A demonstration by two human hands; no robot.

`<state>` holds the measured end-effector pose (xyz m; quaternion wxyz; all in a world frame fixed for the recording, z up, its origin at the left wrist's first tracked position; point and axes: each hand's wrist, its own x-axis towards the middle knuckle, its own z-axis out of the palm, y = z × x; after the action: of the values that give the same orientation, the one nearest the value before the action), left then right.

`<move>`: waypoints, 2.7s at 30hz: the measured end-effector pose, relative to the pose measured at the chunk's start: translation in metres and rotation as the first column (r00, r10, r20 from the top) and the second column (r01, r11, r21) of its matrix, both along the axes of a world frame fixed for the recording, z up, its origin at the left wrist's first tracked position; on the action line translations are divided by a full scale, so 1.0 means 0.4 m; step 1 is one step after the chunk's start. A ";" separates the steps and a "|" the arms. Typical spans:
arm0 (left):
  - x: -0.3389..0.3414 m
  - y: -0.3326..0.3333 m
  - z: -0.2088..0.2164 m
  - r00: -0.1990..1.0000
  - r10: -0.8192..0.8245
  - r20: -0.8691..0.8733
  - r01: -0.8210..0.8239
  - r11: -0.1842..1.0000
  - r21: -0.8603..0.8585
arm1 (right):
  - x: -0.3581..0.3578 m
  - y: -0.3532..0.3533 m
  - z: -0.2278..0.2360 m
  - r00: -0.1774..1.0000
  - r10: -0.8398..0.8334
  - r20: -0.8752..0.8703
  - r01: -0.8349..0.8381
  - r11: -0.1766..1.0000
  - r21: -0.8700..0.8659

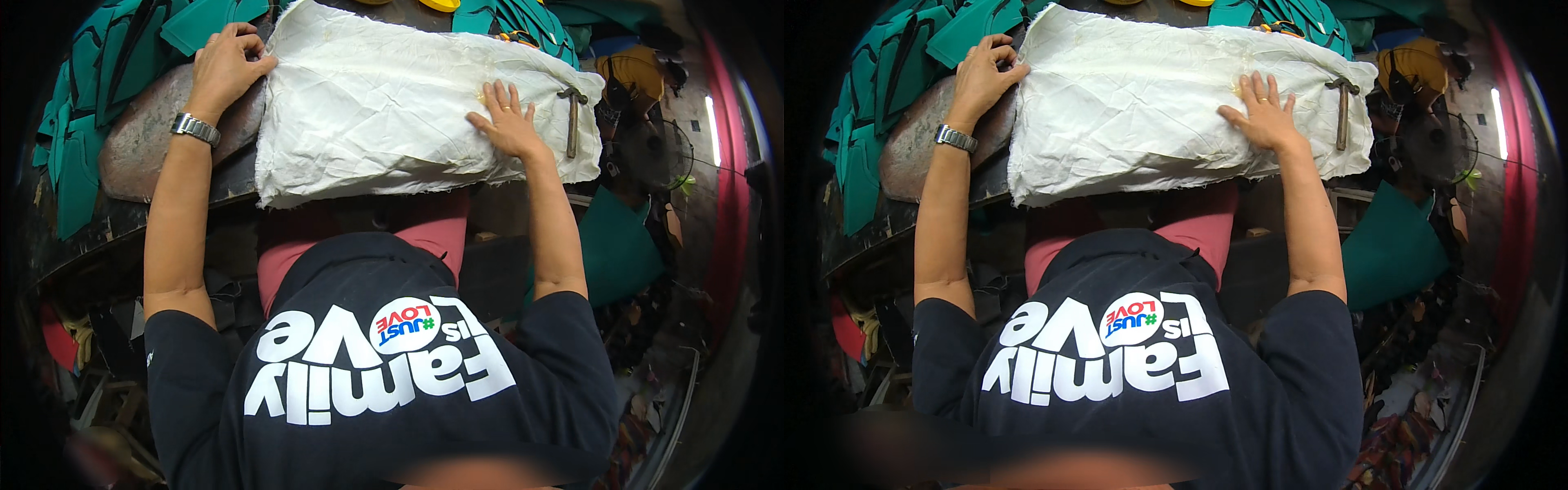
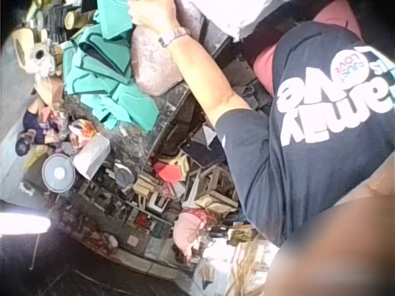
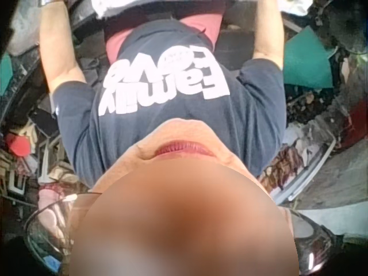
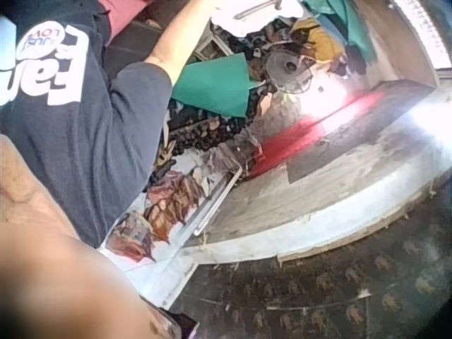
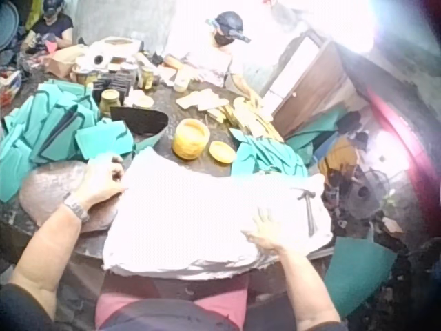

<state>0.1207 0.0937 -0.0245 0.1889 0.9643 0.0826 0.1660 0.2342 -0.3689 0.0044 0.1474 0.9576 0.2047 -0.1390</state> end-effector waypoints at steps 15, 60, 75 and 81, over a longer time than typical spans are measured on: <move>0.018 0.035 -0.037 0.997 -0.031 0.069 0.039 0.992 -0.122 | -0.198 0.418 -0.041 0.960 0.264 0.094 -0.280 0.917 0.285; 0.083 0.002 0.048 0.992 0.126 0.004 -0.125 0.984 -0.127 | 0.259 0.452 0.129 0.989 0.091 0.117 -0.145 0.424 0.894; 0.040 0.047 0.043 0.970 -0.191 -0.151 0.185 0.981 -0.053 | 0.334 0.651 0.116 0.963 0.070 0.260 -0.193 0.855 0.481; 0.050 0.043 0.032 0.973 -0.175 -0.149 0.173 0.985 -0.022 | 0.211 0.481 0.196 0.900 0.014 -0.436 0.253 0.798 0.547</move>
<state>0.1409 0.1111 -0.0116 0.2002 0.9768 0.0126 0.0752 0.3188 -0.1764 0.0828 -0.2146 0.9138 0.2018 -0.2796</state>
